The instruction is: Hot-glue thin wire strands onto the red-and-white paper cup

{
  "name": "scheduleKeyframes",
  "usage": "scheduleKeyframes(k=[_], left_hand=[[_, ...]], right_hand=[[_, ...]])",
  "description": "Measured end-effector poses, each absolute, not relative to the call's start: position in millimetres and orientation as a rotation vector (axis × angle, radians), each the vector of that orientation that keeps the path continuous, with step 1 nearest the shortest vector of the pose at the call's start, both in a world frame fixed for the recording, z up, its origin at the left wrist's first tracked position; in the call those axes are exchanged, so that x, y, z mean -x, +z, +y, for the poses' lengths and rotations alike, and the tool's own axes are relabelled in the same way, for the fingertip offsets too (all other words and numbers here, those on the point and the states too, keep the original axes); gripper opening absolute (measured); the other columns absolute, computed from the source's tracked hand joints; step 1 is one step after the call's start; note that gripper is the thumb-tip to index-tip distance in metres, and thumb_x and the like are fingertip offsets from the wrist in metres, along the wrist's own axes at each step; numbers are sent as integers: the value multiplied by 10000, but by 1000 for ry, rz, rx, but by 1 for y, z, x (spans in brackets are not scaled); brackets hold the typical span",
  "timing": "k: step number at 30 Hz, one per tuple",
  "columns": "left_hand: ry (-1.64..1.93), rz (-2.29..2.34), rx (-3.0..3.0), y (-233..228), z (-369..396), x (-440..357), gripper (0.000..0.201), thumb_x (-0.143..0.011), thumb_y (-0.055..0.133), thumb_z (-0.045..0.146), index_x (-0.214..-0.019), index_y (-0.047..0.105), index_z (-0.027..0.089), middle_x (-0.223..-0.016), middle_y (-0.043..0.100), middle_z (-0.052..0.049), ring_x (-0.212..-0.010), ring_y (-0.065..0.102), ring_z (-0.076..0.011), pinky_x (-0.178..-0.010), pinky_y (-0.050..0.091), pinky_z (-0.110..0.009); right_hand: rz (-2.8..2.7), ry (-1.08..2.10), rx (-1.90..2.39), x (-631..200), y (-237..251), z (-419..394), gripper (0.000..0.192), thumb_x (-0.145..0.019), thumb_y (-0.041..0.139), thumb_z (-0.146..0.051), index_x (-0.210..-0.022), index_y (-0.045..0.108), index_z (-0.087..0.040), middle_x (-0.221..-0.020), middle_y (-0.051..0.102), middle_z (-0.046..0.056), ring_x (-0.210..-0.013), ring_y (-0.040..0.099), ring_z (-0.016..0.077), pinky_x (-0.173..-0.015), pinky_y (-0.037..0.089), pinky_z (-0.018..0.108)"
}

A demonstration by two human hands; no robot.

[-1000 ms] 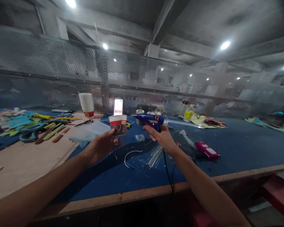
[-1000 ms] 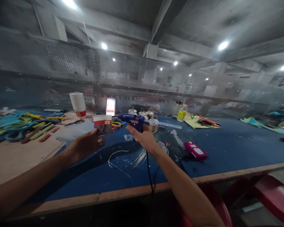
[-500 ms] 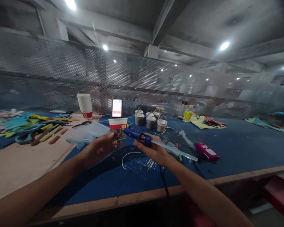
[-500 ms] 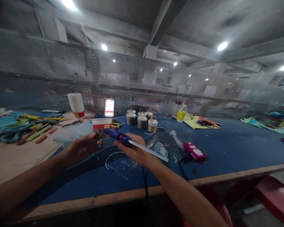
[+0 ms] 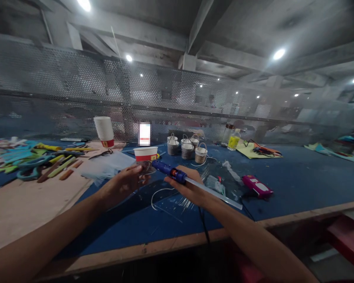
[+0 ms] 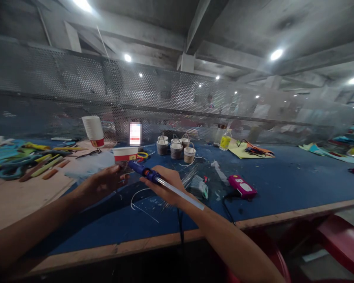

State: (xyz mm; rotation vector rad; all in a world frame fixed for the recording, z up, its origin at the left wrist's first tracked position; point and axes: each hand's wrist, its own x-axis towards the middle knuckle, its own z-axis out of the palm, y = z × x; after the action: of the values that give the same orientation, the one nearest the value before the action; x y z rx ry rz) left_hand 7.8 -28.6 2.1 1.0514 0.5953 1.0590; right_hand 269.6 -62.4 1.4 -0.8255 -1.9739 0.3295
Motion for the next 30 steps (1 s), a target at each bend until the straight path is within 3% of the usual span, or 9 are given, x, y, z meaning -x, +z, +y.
scheduleKeyframes(k=[5,14,21,30], left_hand=[[1082,601,-1054,4,-29,-9,238,-862,794,218,-1089,812,150,-1160,807,-104,-945,720,-211,-876,561,-307],[1069,608,-1095,1,-28,-10,292,-861,810,268,-1133,796,162,-1226,792,-138,-1040,733,-239,-882,553,-298],[1052,625,-1121,-2,-27,-8,270,-909,759,265,-1166,788,189,-1290,767,-122,-1069,718,-231,-919,539,-310],[1062,619,-1112,-3,-25,-7,268,-894,775,266,-1149,803,185,-1218,788,-108,-1012,712,-215,-891,550,-295]], right_hand=[[-2019,241,783,-271,0,-61,299,-996,628,-475,-866,608,-206,-862,672,8,-738,610,133,-698,453,252],[-2089,27,800,-273,1,-60,303,-1020,595,-474,-872,585,-210,-878,608,21,-785,584,153,-703,429,256],[-2103,27,863,-274,4,-64,320,-1018,582,-511,-895,597,-216,-925,589,23,-795,588,151,-710,447,253],[-2114,-1,836,-276,-2,-58,288,-1014,599,-474,-884,570,-219,-911,586,20,-824,591,159,-731,449,260]])
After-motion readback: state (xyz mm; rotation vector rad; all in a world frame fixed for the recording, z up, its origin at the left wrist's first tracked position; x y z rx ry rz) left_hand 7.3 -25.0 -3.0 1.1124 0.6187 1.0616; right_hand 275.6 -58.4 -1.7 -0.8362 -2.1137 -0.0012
